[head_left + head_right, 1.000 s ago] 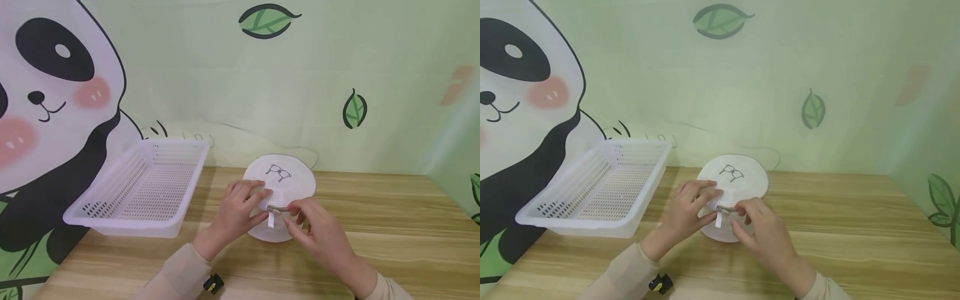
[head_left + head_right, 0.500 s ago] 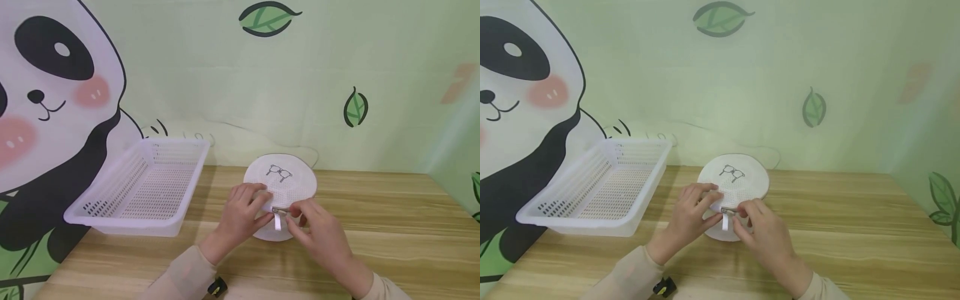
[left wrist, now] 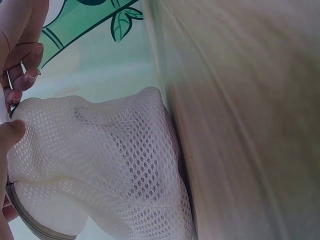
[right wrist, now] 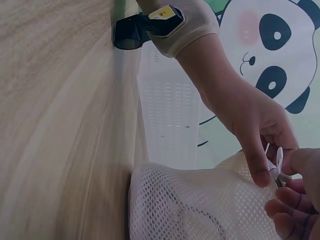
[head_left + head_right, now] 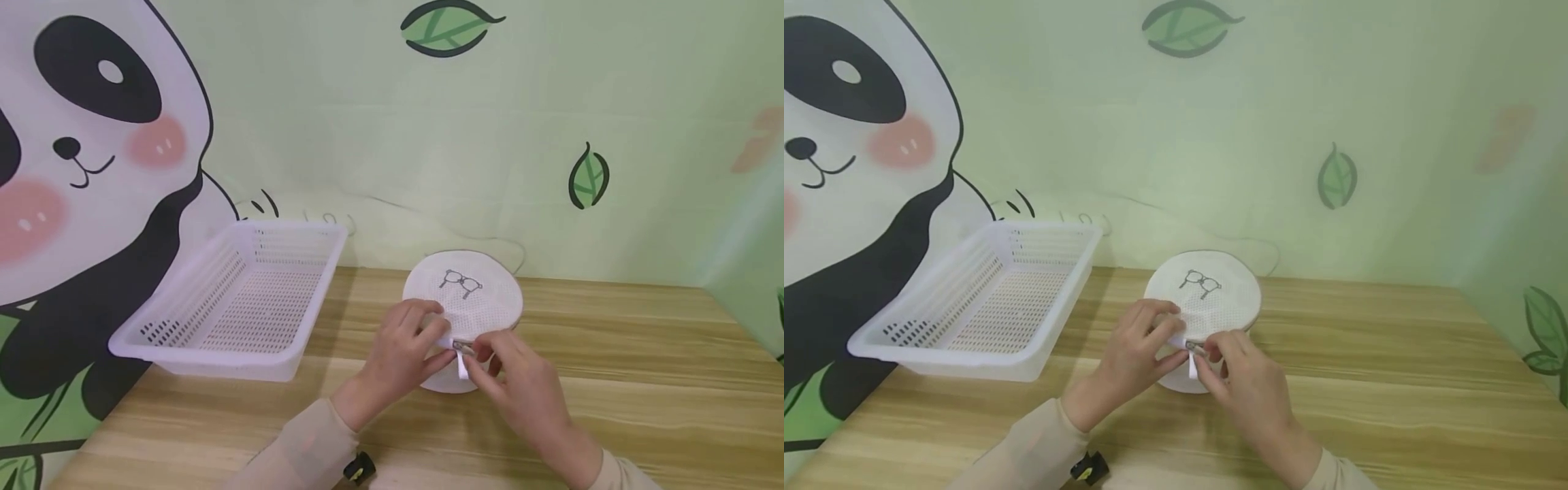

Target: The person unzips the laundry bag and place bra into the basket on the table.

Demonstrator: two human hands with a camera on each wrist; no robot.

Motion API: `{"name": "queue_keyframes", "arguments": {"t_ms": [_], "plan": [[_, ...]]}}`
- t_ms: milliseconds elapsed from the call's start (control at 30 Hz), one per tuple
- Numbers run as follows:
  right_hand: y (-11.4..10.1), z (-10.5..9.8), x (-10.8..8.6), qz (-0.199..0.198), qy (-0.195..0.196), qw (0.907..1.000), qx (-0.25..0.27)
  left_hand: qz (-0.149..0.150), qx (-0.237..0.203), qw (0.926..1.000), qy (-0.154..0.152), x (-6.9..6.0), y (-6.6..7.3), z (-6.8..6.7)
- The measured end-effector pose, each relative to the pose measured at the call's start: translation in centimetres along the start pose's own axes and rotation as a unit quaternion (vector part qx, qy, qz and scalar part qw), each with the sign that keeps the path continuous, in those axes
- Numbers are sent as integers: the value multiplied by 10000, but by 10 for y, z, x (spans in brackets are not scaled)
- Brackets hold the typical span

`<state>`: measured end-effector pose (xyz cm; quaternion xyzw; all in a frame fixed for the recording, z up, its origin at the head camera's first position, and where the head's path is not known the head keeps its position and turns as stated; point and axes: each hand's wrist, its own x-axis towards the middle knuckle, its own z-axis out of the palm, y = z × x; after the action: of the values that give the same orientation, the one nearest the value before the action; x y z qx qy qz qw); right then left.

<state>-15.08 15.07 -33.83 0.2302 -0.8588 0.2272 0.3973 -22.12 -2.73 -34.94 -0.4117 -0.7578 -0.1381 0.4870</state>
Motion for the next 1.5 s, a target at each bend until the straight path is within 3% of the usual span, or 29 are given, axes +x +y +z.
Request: {"name": "queue_keyframes", "arguments": {"t_ms": [500, 867, 1200, 1500], "plan": [[-5, 4, -4, -52, 122, 9997, -199, 95, -177, 9998, 49, -2, 5, 3], [-6, 5, -2, 11, 10, 10000, -76, 286, -305, 9983, 408, -3, 2, 5], [-4, 5, -2, 83, -42, 9999, -59, 336, -619, 9974, 149, -3, 2, 5], [-4, 5, -4, 166, -158, 9997, -31, 429, -702, 9965, 148, -5, 3, 7]]}}
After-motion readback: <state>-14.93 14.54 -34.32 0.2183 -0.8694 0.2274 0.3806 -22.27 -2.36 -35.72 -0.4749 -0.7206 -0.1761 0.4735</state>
